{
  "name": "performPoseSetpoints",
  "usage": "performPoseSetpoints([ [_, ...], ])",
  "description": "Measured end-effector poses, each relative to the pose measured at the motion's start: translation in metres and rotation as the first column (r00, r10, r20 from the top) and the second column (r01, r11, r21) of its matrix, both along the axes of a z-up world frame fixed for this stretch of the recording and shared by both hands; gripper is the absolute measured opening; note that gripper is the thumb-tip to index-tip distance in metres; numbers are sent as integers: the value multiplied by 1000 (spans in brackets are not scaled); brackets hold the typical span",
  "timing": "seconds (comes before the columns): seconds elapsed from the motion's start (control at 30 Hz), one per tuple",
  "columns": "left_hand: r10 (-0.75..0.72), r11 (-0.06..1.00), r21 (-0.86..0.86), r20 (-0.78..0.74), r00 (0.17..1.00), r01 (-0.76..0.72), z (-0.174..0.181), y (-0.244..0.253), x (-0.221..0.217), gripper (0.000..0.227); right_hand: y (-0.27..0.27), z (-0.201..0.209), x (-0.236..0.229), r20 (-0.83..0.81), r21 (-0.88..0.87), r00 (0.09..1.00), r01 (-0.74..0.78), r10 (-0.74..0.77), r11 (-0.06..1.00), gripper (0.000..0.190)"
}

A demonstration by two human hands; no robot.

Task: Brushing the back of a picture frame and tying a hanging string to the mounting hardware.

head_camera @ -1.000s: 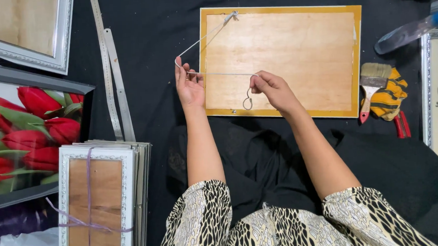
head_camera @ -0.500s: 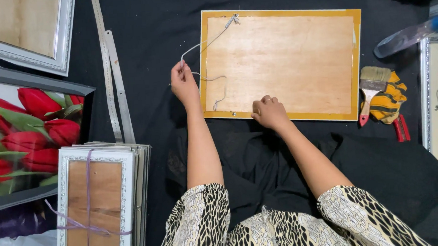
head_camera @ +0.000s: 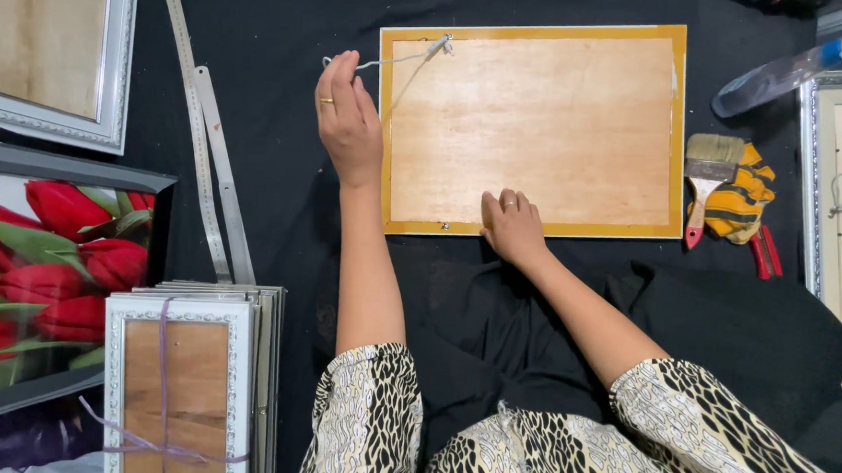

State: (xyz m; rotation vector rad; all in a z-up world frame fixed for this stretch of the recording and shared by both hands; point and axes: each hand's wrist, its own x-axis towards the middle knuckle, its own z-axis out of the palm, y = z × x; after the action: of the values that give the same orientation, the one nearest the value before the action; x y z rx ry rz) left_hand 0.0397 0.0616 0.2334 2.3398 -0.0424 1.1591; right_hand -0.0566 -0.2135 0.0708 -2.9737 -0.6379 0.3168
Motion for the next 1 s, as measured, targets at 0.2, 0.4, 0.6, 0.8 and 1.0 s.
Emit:
performPoseSetpoints([
  [0.2,209,955,33,-778,593,-294,-71,-8,-13,113,9,14,17,-83,-59,994,69,-73,996,49],
  [0.4,-76,963,-106,-989,125,-248,-195,-12,-9,108,7,8,8,22,99,992,123,-126,987,41],
  [0.6,-100,968,-171,-933,346,-182,-165,-13,-1,85,6,-1,3,-97,258,960,280,-263,925,43],
  [0.8,172,980,124,-919,355,-155,-169,-10,-1,81,15,-10,21,-117,353,945,328,-307,876,38],
  [1.0,304,953,202,-589,749,-228,-159,-40,35,61,12,-2,58,15,354,937,322,-349,878,48],
])
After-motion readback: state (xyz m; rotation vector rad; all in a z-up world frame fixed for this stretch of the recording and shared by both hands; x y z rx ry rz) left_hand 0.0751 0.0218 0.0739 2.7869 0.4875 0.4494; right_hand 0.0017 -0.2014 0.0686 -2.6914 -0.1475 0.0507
